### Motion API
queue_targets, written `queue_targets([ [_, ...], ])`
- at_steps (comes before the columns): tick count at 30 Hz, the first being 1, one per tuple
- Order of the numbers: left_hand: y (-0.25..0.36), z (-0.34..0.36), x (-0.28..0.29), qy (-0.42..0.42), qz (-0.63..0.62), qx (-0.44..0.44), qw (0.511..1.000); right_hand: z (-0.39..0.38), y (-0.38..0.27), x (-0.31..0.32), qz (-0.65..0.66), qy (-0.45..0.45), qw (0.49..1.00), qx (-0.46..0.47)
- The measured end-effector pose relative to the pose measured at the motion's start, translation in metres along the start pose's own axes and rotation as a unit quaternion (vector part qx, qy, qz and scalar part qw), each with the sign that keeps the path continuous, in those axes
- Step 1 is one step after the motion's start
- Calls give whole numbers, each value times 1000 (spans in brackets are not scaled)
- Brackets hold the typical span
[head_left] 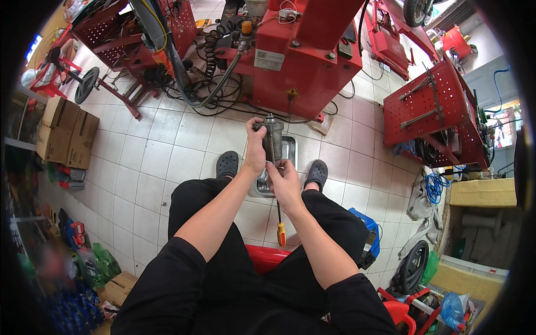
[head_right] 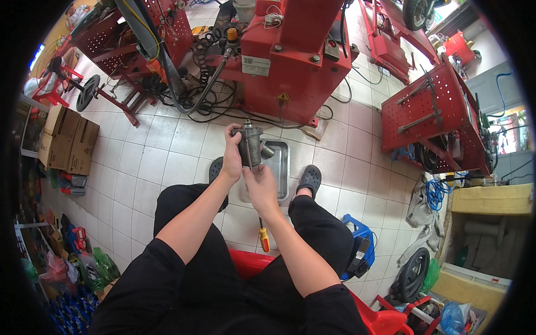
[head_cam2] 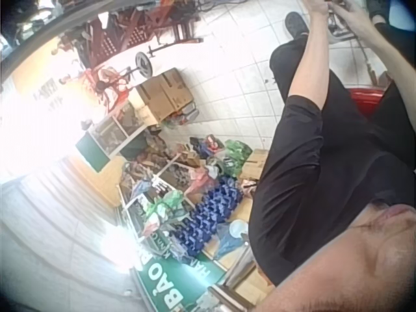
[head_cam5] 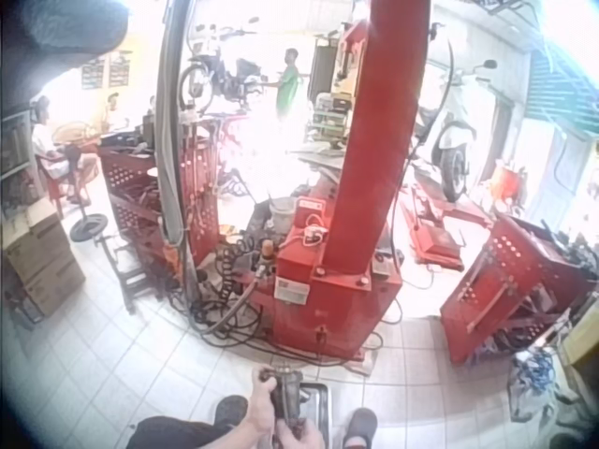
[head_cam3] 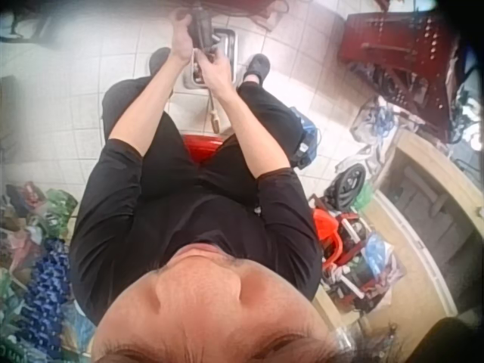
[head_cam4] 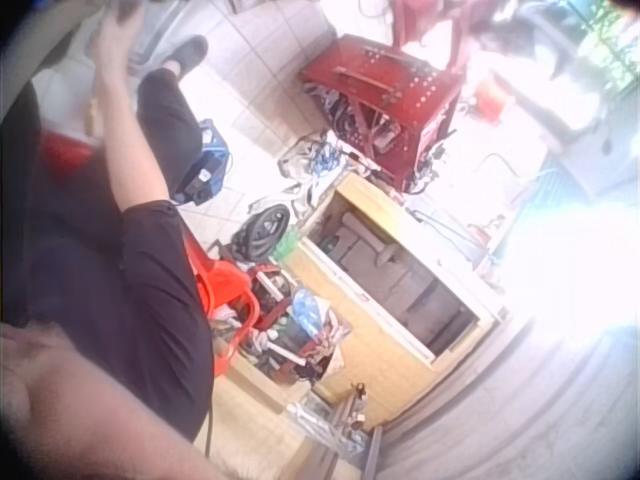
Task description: The person sits on a red chair in a workshop and works on mechanical parts. They use a screwdriver to manipulate a cylindrical metal component and a gear-like part, placing them into a metal tray on the floor.
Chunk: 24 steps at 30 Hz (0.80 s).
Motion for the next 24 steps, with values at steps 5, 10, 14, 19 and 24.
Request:
queue_targets([
  [5, 0, -1, -4, 6, -42, 22, 999, 7, 15, 5, 70, -42, 997, -16],
  [10, 6, -2, -4, 0, -14, -1, 1000, 2, 3, 4, -18, 21, 999, 19],
  [14, 8, -10, -16, -9, -61, 46, 997, 1, 0, 6, -17, 26, 999, 32],
  [19, 14, -13, -21, -6, -51, 62, 997, -1, -5, 7, -38, 28, 999, 27],
  [24, 12, -10, -17, -3, -73, 64, 995, -3, -12, 2, 37, 5, 999, 17],
])
Point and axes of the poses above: each hand's wrist, its own z-axis towards the middle knuckle, its own x-axis out of the back of the hand, y = z × x, the point moved 9 cm from there along z, towards the middle knuckle, and after that the axes turned 2 degrees about y, right-handed, at the moved point
